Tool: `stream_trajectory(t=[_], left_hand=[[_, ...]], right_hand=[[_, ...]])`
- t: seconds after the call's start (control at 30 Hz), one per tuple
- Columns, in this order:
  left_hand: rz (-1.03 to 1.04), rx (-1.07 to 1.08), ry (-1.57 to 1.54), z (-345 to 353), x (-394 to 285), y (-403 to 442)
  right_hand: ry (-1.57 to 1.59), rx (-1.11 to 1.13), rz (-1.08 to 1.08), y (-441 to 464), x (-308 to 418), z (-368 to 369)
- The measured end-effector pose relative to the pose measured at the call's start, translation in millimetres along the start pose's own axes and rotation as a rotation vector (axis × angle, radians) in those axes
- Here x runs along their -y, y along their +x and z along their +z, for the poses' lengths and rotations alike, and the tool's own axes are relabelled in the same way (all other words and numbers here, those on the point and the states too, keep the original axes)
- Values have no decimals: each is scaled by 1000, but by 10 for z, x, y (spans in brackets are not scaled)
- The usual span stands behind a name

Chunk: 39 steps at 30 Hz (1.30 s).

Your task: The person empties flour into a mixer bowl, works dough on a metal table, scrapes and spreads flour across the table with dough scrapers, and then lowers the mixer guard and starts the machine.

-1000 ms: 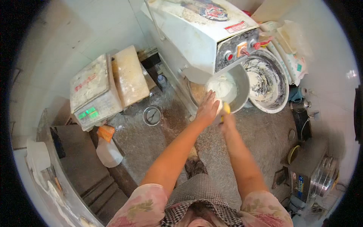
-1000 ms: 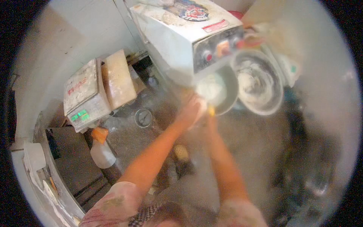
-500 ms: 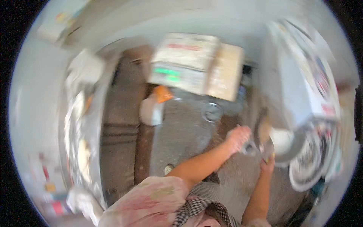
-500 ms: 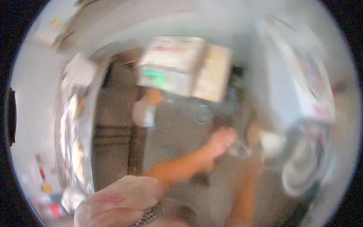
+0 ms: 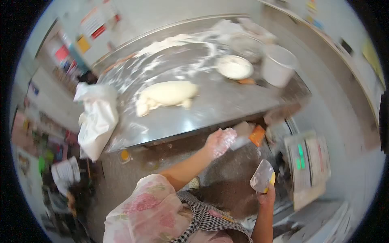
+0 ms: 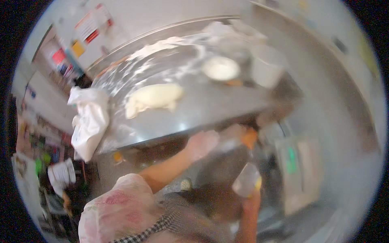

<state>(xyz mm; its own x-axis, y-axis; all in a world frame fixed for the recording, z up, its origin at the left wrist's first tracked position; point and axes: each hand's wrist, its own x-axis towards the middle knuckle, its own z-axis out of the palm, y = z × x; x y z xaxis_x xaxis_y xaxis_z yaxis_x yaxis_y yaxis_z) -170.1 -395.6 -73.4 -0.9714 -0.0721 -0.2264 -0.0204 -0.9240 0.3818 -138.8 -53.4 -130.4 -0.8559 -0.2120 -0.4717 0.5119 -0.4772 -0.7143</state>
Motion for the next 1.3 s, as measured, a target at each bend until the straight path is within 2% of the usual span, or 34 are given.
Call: stream_trajectory(t=[0.03, 0.1, 0.13, 0.2, 0.27, 0.33, 0.4, 0.43, 0.5, 0.53, 0.6, 0.7, 0.77, 0.83, 0.9, 0.93, 1.03, 1.07, 1.17, 1.2, 1.23, 1.27, 1.3], left_hand=[[27, -68, -272, 45, -499, -141], [196, -222, -248, -165, -1278, -363], [278, -307, -243, -311, -1667, -490], [488, -536, 838, -528, -2276, -827], [574, -323, -248, -1148, -2841, -864], [654, -457, -198, -1128, -3243, -1213], [712, -538, -185, -1208, -3497, -1548], [746, -546, -194, -1247, -3584, -1712], [817, -562, -212, -1289, -3639, -2018], [849, -586, -207, -1292, -3629, -2180], [900, -643, -202, -1299, -3498, -2530], [1033, -845, -256, -1409, -3271, -3092], [1218, -952, -425, -1662, -3119, -3473], [1348, -1072, -473, -1823, -3100, -3837], [1463, -1312, -399, -2072, -3146, -4103], [1510, -1435, -360, -2158, -3171, -4212], [1423, -1588, -522, -2265, -3423, -4503], [1392, -1552, -497, -2272, -3534, -4584], [1333, -1426, -395, -2493, -3737, -4702], [1264, -1356, -296, -2585, -3731, -4790], [1284, -1313, -263, -2626, -3764, -4807], [1233, -1375, -286, -2720, -3795, -4853], [1250, -1219, -166, -2663, -3807, -4870]], right_hand=[[-73, 78, -9, 211, 39, 371], [-67, 198, 9, 535, 103, 1152], [-18, 171, 59, 711, 100, 1536], [-30, 141, 124, 1162, 37, 2141], [-188, 123, 112, 1542, -34, 2620], [-376, 91, 65, 1673, -56, 3139], [-246, 87, 175, 2455, -98, 3015], [-181, 83, 233, 2588, -139, 3195], [-605, -23, 7, 2547, -5, 3481], [-1308, 24, -201, 2314, 164, 3758], [-1955, 106, -626, 2294, 218, 4094], [-1669, 310, -1040, 2440, 97, 4707], [-1597, 525, -989, 1895, -217, 5650], [-1579, 806, -803, 1181, -505, 6518], [-1385, 1090, -931, 1263, -1150, 7047], [-1367, 1280, -1099, 979, -1352, 7311], [-1111, 1778, -1044, -9, -2022, 7947], [-985, 1919, -1137, -356, -2233, 8121], [-871, 2080, -1062, -1075, -2946, 8488], [-868, 2047, -1050, -1248, -3219, 8596], [-817, 2015, -1147, -1368, -3575, 8696], [-906, 1968, -1203, -1478, -3840, 8792], [-1072, 1960, -1124, -1589, -3978, 8881]])
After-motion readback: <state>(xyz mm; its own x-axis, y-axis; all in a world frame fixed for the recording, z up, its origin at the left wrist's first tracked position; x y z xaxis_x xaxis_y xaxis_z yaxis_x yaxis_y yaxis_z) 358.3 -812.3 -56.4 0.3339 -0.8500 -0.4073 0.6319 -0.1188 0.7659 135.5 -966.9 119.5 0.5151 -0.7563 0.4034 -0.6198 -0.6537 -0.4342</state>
